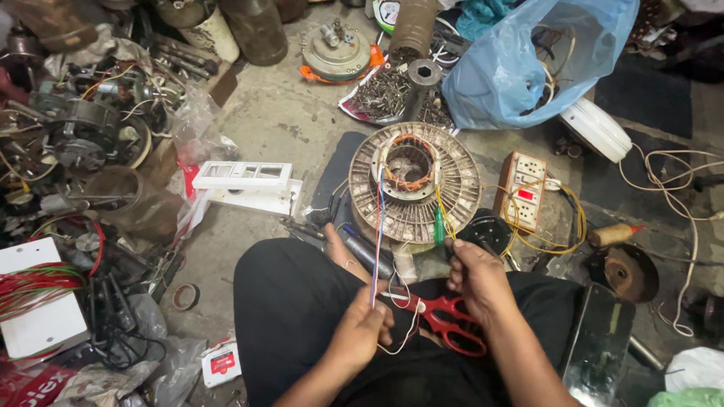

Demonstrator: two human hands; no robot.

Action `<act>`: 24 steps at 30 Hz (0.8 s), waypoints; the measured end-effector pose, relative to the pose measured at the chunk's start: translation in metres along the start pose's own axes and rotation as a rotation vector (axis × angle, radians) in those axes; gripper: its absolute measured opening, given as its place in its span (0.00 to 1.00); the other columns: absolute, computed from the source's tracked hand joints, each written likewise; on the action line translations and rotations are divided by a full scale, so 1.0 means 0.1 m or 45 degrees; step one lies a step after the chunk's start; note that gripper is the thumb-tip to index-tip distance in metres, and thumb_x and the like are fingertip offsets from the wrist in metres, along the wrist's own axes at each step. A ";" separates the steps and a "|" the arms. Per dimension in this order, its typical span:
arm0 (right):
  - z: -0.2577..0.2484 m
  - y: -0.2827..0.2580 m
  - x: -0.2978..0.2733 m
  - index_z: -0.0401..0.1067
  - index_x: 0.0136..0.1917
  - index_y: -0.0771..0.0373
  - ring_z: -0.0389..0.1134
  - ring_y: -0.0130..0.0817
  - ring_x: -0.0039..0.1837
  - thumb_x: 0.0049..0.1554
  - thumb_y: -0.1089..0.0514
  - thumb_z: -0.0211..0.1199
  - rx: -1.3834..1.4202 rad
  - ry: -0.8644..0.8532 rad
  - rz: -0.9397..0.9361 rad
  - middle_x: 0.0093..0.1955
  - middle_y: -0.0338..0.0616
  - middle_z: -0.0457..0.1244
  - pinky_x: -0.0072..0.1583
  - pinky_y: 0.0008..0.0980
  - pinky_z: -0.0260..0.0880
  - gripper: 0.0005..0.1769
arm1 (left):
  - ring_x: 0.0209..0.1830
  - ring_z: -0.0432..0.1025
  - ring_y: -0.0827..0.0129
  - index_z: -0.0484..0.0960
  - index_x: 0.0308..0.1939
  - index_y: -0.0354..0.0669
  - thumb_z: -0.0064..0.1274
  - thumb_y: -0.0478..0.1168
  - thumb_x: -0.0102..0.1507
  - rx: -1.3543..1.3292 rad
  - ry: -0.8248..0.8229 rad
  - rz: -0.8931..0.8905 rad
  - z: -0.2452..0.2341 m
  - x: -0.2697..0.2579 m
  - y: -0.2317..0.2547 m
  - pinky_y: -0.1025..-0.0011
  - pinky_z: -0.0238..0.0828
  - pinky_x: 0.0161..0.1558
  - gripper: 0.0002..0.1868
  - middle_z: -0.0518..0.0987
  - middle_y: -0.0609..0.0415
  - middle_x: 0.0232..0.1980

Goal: The person is repairing an electric motor by hand. They use shears to cut wires, apply a substance from a bottle to the rotor, and assemble the rotor into the stator. The person also handles a black circular component and connects wires.

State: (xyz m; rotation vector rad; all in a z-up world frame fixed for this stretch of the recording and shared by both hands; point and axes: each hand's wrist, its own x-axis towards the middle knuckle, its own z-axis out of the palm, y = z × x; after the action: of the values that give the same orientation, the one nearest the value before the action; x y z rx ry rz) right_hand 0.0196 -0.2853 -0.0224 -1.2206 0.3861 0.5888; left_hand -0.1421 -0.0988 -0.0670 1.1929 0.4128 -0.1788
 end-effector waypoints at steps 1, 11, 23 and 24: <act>-0.02 0.04 0.01 0.73 0.50 0.63 0.55 0.26 0.31 0.62 0.53 0.57 -0.033 -0.001 -0.029 0.32 0.34 0.57 0.35 0.30 0.60 0.11 | 0.29 0.70 0.76 0.70 0.65 0.40 0.39 0.37 0.72 0.082 -0.078 0.109 -0.01 -0.03 -0.07 0.74 0.72 0.36 0.17 0.75 0.58 0.34; -0.15 0.30 0.11 0.68 0.45 0.63 0.64 0.29 0.31 0.64 0.47 0.57 -0.242 0.019 -0.169 0.36 0.41 0.66 0.34 0.30 0.67 0.16 | 0.27 0.67 0.76 0.74 0.59 0.40 0.41 0.42 0.73 0.372 -0.192 0.057 -0.02 -0.38 0.25 0.72 0.67 0.32 0.14 0.72 0.58 0.27; 0.35 0.51 -0.33 0.68 0.66 0.70 0.67 0.32 0.59 0.64 0.56 0.58 -0.490 -0.255 -0.610 0.61 0.51 0.68 0.54 0.30 0.69 0.21 | 0.45 0.78 0.49 0.78 0.52 0.39 0.52 0.44 0.69 1.137 0.540 0.984 -0.22 0.20 1.36 0.57 0.73 0.55 0.13 0.82 0.42 0.45; 0.44 0.45 -0.28 0.66 0.69 0.69 0.68 0.34 0.65 0.62 0.57 0.59 -0.614 -0.248 -0.716 0.64 0.50 0.67 0.61 0.31 0.70 0.24 | 0.45 0.79 0.52 0.78 0.55 0.37 0.53 0.44 0.67 1.016 0.575 0.948 -0.22 0.51 1.38 0.59 0.74 0.50 0.17 0.83 0.42 0.46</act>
State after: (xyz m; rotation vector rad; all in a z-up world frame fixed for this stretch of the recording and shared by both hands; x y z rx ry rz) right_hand -0.0312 -0.2391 -0.0268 -1.6311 -0.2834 0.3093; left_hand -0.0518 -0.0236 0.0246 2.1061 0.2585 0.6413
